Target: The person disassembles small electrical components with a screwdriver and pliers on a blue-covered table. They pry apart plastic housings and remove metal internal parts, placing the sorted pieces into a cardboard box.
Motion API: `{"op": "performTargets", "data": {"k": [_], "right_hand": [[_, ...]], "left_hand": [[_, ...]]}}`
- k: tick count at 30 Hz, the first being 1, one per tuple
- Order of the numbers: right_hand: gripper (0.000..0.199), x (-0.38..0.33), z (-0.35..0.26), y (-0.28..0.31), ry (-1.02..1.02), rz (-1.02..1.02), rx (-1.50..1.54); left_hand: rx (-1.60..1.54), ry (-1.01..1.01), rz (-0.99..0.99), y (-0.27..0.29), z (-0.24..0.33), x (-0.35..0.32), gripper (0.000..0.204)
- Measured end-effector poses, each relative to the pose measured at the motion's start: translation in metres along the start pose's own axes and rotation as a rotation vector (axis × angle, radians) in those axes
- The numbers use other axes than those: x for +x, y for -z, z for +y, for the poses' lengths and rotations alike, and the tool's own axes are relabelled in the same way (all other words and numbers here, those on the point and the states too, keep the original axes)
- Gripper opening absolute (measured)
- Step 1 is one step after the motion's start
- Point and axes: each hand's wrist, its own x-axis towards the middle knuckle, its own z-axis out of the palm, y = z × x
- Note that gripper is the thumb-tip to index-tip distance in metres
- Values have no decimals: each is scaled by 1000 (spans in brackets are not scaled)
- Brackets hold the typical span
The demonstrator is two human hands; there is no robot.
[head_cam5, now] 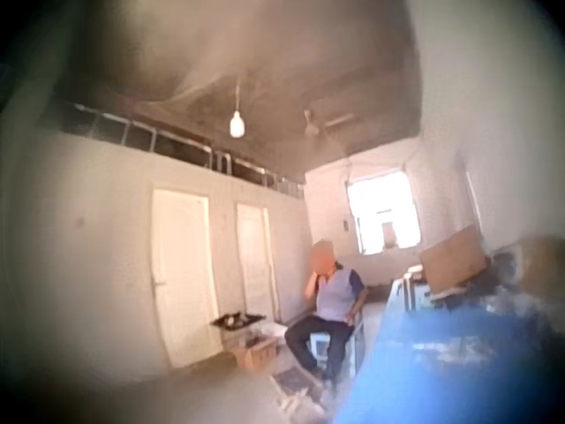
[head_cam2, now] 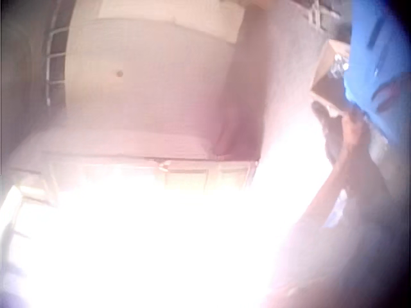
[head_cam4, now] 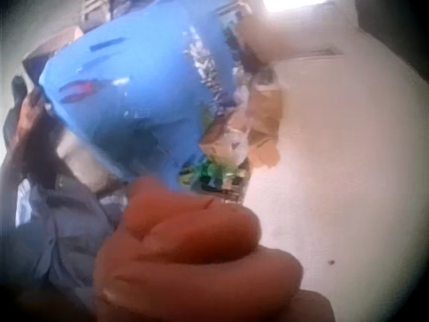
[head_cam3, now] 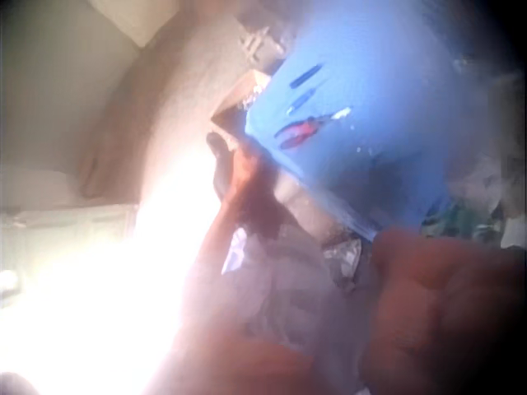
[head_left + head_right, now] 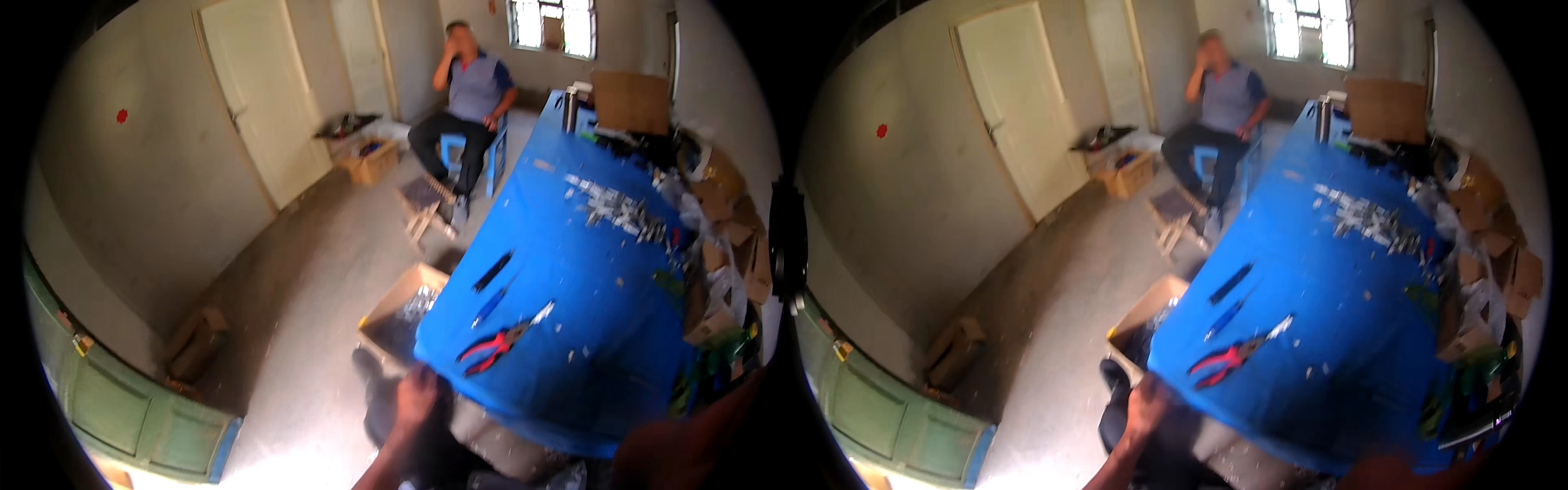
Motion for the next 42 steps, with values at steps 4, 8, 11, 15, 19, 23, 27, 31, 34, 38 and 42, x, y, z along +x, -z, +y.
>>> {"op": "performTargets", "data": {"k": [4,8,11,15,19,23,27,31,34,38,42], "right_hand": [[31,8,4,-2,19,32,13],[31,9,9,10,0,21,-43],[30,8,11,19,-15,24,-80],[30,15,4,34,24,38,-121],[29,27,-7,44,72,23,-191],[29,34,-27,57,82,63,-291],[29,37,-41,79,82,63,-329],[29,29,-48,65,70,10,-329],[28,23,-46,57,69,-1,-307],[28,15,-48,54,53,8,-288],[28,13,-49,59,50,9,-269]], "left_hand": [[8,-44,74,17,53,-14,25],[176,-207,36,5,35,-7,23],[-58,5,10,-14,-40,10,20],[-358,-54,-17,-4,-10,1,31],[-991,38,-346,0,31,-20,65],[-314,-82,-113,7,-24,2,39],[245,-270,74,0,-33,28,24],[-77,-40,-37,-8,-11,14,29],[10,-128,-17,-29,-50,28,25],[3,-71,-1,-13,-51,21,24],[86,-154,-39,-7,-48,21,25]]}}
